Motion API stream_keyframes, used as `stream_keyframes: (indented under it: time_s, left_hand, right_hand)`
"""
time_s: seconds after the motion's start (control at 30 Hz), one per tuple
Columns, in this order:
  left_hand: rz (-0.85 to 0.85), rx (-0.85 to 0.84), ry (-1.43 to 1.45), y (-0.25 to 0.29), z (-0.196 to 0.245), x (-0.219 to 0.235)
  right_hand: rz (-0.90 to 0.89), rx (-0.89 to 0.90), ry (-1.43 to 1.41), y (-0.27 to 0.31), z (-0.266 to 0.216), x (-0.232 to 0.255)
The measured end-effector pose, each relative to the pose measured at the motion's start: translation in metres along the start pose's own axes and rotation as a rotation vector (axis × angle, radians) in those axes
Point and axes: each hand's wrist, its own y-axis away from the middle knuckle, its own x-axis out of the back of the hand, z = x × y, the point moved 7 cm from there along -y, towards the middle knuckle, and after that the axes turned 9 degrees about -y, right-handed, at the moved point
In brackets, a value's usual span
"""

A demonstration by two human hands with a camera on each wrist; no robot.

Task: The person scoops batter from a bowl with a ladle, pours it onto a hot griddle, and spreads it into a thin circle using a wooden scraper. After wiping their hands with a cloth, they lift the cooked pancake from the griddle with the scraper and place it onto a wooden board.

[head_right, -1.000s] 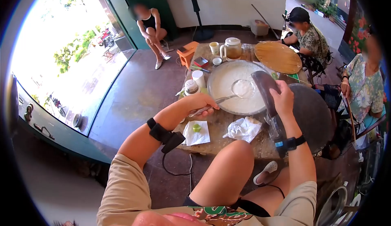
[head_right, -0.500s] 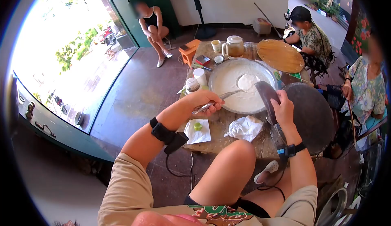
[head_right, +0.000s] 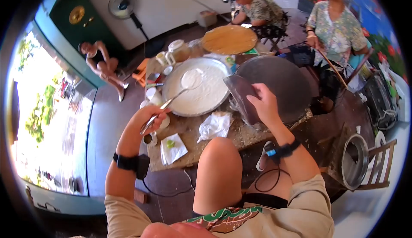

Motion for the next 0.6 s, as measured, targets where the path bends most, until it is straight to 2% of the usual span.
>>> stream_keyframes:
  time_s: [0.03,0.1,0.13,0.27,0.3,0.33,0.4,0.5,0.53,0.57,0.6]
  left_hand:
    - [0.040,-0.026,-0.009,0.002,0.000,0.000]
    - [0.079,-0.061,-0.059,0.006,-0.002,0.000]
    - [0.079,-0.074,-0.098,0.007,-0.002,0.002]
    - [0.133,-0.033,-0.077,0.007,-0.019,0.013]
    - [0.114,-0.034,-0.061,0.007,-0.020,0.012]
    - [0.103,-0.028,-0.042,0.007,-0.022,0.013]
    - [0.111,-0.030,-0.053,0.009,-0.015,0.013]
    - [0.137,-0.005,-0.094,0.012,0.003,0.010]
    - [0.101,-0.032,-0.086,0.017,0.014,-0.002]
    - [0.060,-0.060,-0.078,0.025,0.027,-0.018]
    - [0.016,-0.096,-0.066,0.030,0.042,-0.034]
  right_hand:
    - [0.032,-0.130,-0.176,0.007,-0.002,0.019]
    - [0.176,-0.261,-0.460,0.029,-0.004,0.058]
    - [0.255,-0.312,-0.601,0.042,-0.005,0.080]
    - [0.346,-0.426,-1.103,0.107,0.002,0.152]
    - [0.373,-0.452,-1.157,0.125,0.008,0.169]
    - [0.582,-0.491,-1.140,0.145,0.010,0.188]
    - [0.655,-0.494,-1.092,0.182,0.027,0.235]
    - [0.751,-0.461,-1.003,0.208,0.007,0.287]
    - [0.751,-0.404,-0.950,0.212,0.000,0.305]
    - [0.826,-0.396,-0.903,0.211,-0.012,0.317]
    - [0.634,-0.405,-1.005,0.214,-0.010,0.333]
